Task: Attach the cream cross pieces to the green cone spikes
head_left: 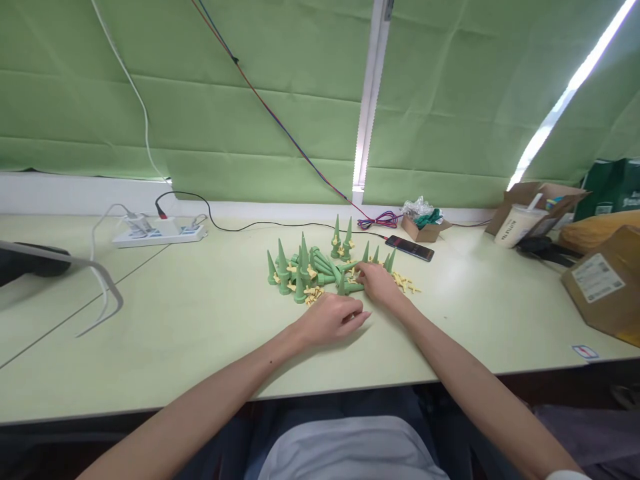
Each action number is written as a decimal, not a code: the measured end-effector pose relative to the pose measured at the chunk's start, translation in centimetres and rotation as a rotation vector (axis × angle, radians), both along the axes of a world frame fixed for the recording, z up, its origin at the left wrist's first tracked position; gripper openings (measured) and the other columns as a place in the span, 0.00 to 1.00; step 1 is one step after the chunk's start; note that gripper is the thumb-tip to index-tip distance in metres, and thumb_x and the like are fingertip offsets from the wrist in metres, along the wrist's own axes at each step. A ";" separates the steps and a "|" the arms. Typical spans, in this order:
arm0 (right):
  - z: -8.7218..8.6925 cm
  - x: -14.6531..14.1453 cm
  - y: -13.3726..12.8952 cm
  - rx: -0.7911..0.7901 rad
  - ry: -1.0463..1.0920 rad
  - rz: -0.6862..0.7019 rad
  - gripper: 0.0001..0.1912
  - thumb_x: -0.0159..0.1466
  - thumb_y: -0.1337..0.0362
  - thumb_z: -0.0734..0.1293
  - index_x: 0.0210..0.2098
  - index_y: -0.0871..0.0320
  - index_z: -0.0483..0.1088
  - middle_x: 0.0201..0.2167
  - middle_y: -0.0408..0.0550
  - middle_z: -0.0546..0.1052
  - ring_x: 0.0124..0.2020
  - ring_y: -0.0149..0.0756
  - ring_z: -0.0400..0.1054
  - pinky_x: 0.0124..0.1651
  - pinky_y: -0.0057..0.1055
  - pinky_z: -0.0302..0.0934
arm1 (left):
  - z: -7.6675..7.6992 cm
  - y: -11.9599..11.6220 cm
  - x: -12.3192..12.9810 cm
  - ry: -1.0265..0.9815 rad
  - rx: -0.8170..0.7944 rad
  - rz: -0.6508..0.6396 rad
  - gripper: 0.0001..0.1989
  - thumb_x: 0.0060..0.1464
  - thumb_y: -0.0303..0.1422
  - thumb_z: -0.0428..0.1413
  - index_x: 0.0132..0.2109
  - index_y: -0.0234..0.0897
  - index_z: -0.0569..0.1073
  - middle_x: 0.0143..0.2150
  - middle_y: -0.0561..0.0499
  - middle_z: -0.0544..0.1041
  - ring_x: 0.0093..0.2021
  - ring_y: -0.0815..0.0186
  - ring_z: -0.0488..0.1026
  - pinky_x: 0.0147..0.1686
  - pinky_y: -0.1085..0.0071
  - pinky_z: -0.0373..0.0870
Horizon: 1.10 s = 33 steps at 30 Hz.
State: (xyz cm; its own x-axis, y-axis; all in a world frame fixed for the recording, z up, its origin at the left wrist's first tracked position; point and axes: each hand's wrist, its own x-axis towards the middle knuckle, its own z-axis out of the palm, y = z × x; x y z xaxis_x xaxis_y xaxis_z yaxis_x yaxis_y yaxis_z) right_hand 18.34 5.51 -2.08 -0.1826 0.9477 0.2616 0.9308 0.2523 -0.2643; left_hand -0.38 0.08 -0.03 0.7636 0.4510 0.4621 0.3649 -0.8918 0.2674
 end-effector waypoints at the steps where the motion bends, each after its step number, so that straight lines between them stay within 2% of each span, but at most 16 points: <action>1: 0.0 0.0 0.0 -0.001 -0.005 0.000 0.11 0.64 0.70 0.59 0.44 0.58 0.70 0.37 0.51 0.76 0.40 0.39 0.68 0.36 0.28 0.52 | 0.0 0.0 0.0 0.002 -0.001 0.001 0.18 0.63 0.34 0.47 0.24 0.35 0.63 0.19 0.56 0.63 0.21 0.73 0.58 0.24 0.73 0.52; 6: -0.1 -0.1 0.0 -0.009 -0.002 0.004 0.11 0.63 0.73 0.59 0.40 0.58 0.70 0.36 0.50 0.74 0.39 0.38 0.67 0.35 0.28 0.51 | 0.0 0.0 -0.1 0.013 -0.003 0.014 0.18 0.63 0.34 0.47 0.24 0.35 0.62 0.19 0.56 0.63 0.21 0.73 0.58 0.24 0.73 0.51; 14: 0.1 -0.1 -0.4 0.002 -0.010 0.008 0.10 0.66 0.72 0.57 0.39 0.58 0.69 0.38 0.51 0.73 0.38 0.37 0.66 0.35 0.28 0.50 | 0.1 0.0 0.1 0.021 0.009 0.024 0.19 0.63 0.35 0.46 0.24 0.35 0.62 0.19 0.56 0.64 0.21 0.73 0.59 0.25 0.72 0.51; 23: 0.4 -0.6 -1.0 0.195 0.099 0.023 0.11 0.69 0.70 0.55 0.41 0.57 0.68 0.39 0.50 0.71 0.34 0.36 0.65 0.34 0.28 0.52 | -0.3 0.3 0.1 -0.040 0.015 0.095 0.18 0.63 0.36 0.47 0.25 0.36 0.62 0.19 0.56 0.63 0.20 0.73 0.56 0.25 0.72 0.51; 29: 1.3 -1.3 -2.2 0.419 0.259 0.096 0.10 0.69 0.69 0.55 0.41 0.58 0.66 0.38 0.51 0.70 0.40 0.40 0.65 0.39 0.31 0.57 | -0.2 0.4 0.2 -0.146 -0.057 0.236 0.18 0.63 0.34 0.47 0.24 0.36 0.62 0.19 0.56 0.61 0.21 0.73 0.57 0.25 0.73 0.52; 33: 1.8 -1.3 -3.2 0.429 0.368 0.159 0.10 0.70 0.69 0.53 0.41 0.58 0.65 0.39 0.53 0.68 0.40 0.39 0.65 0.42 0.32 0.60 | 0.2 0.2 0.2 -0.239 -0.114 0.298 0.17 0.64 0.38 0.46 0.27 0.36 0.65 0.20 0.56 0.64 0.21 0.72 0.58 0.25 0.72 0.53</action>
State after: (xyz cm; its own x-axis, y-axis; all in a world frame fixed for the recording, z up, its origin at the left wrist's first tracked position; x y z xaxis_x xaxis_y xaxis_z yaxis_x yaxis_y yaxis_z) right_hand 17.08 2.27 -0.32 -0.1384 0.7112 0.6892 0.7393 0.5372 -0.4059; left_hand -0.15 0.32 0.17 0.4686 0.6952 0.5451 0.5190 -0.7160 0.4670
